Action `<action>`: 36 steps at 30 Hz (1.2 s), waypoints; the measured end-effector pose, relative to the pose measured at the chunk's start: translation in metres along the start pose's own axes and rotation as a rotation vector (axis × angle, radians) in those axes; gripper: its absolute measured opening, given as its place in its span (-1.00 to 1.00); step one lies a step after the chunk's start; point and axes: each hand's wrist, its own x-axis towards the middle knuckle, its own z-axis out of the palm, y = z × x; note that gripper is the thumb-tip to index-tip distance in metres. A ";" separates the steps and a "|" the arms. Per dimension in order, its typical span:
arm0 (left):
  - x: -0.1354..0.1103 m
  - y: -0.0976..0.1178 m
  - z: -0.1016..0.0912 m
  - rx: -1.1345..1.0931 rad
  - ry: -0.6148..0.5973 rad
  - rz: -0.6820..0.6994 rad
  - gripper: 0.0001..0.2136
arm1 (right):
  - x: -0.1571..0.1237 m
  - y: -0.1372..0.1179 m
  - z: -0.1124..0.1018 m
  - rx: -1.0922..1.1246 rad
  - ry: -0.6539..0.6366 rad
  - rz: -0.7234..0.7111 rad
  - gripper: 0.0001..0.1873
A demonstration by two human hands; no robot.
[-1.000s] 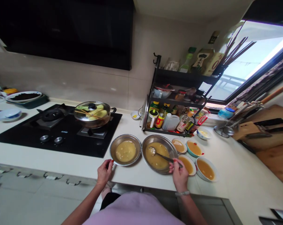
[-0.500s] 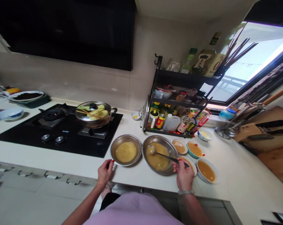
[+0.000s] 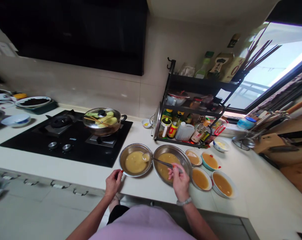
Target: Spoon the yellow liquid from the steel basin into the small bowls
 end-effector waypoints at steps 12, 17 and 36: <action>-0.001 -0.005 0.001 -0.017 -0.015 -0.003 -0.71 | 0.007 0.018 -0.054 -0.376 0.021 -0.273 -0.69; 0.000 -0.006 0.001 -0.007 -0.019 0.000 -0.71 | 0.003 0.034 -0.076 -0.415 0.078 -0.147 -0.57; 0.000 -0.004 0.001 -0.004 -0.016 -0.012 -0.69 | 0.015 0.013 -0.074 -0.042 0.349 0.179 -0.60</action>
